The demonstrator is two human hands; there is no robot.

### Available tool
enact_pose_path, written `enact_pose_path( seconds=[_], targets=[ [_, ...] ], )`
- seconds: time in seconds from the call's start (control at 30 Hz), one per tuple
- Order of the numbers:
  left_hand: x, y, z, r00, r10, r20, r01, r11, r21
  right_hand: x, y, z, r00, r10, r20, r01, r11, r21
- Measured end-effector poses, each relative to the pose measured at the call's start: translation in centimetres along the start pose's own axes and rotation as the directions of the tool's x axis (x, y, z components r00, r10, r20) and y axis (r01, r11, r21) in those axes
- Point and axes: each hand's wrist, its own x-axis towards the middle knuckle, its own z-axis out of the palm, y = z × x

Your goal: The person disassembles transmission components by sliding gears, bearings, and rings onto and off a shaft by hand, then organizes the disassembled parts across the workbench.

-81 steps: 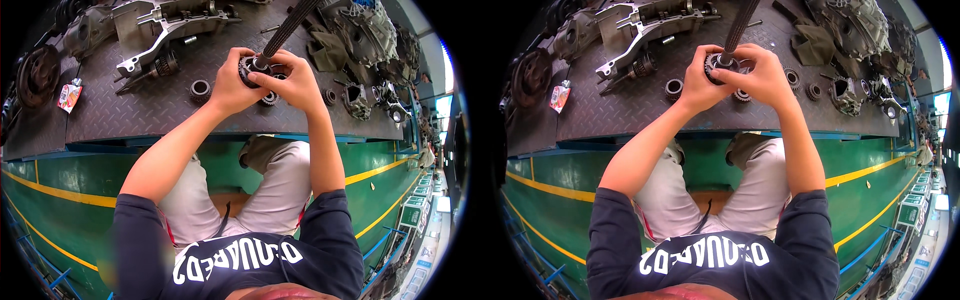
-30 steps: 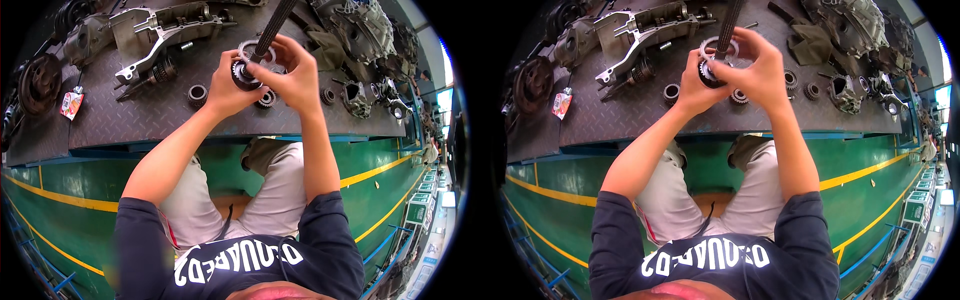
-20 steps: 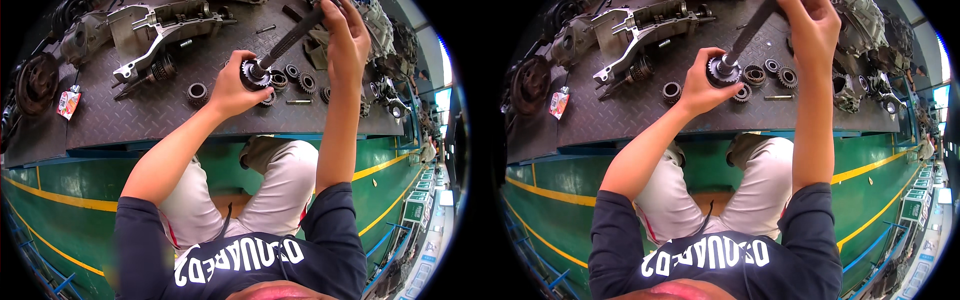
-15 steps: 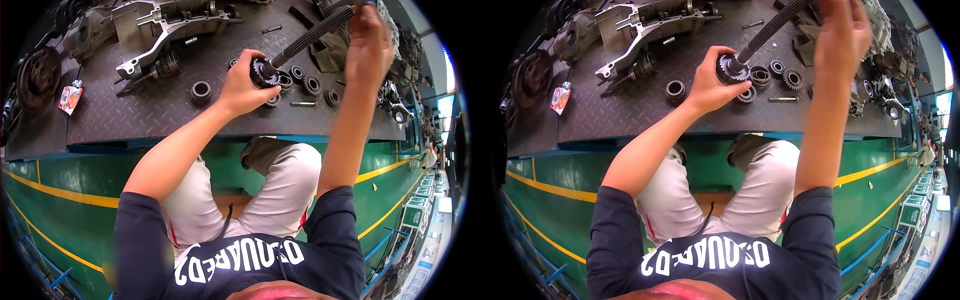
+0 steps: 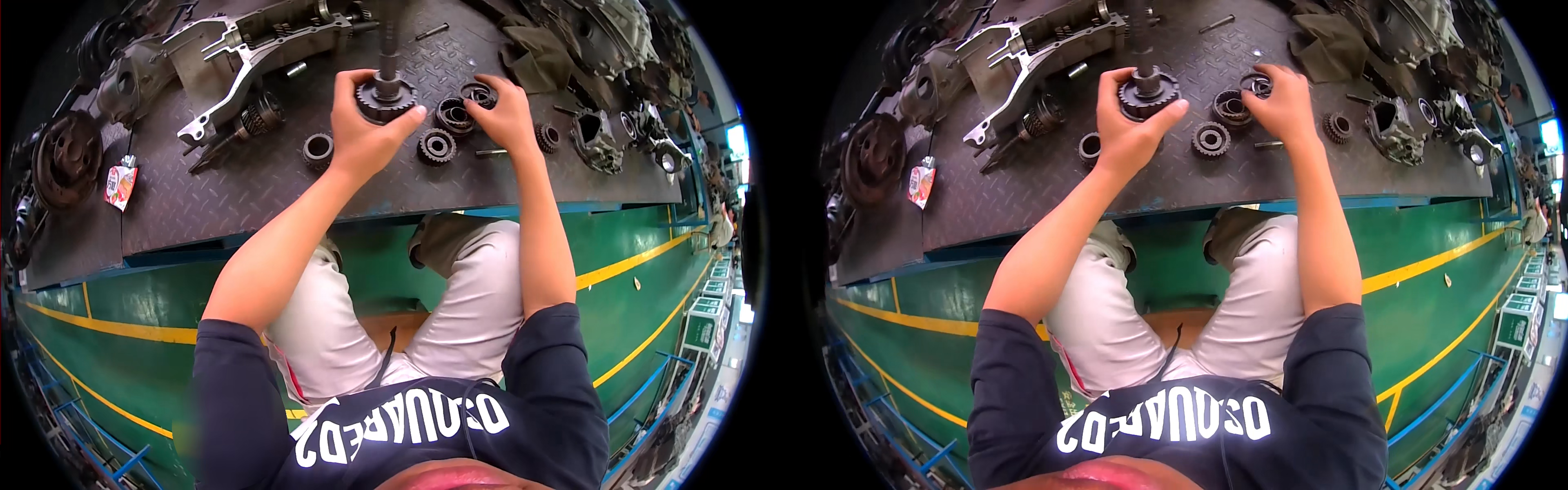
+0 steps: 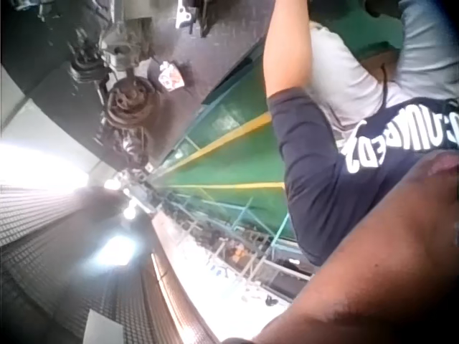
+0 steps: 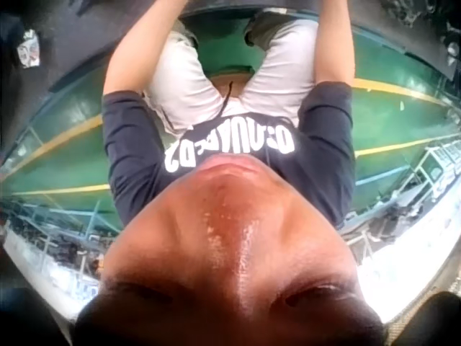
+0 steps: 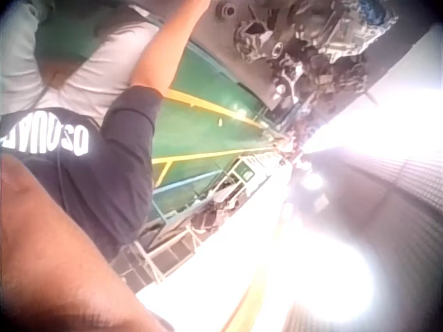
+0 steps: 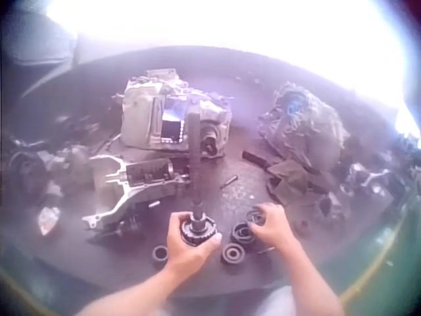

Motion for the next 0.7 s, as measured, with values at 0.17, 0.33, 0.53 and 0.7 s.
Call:
enact_pose_path(
  seconds=[0.17,0.33,0.53,0.7],
  targets=[
    [-0.2,-0.2,-0.9,0.997,-0.073,0.005,0.073,0.991,-0.109,-0.1,-7.0,-1.5,0.99,-0.108,-0.087,0.137,0.866,0.482],
    [-0.6,0.1,-0.3,1.0,0.011,0.004,-0.011,0.999,-0.052,1.1,-13.3,-1.9,0.966,-0.214,-0.147,0.252,0.635,0.73],
    [-0.8,0.3,-0.7,0.993,0.05,0.106,-0.053,0.998,0.029,4.2,-17.0,-5.9,0.999,-0.011,-0.044,0.044,0.478,0.877],
    [-1.4,0.2,-1.9,0.976,0.008,0.215,-0.011,1.0,0.014,3.5,-18.0,-6.3,0.996,-0.065,-0.059,0.084,0.517,0.852]
  ],
)
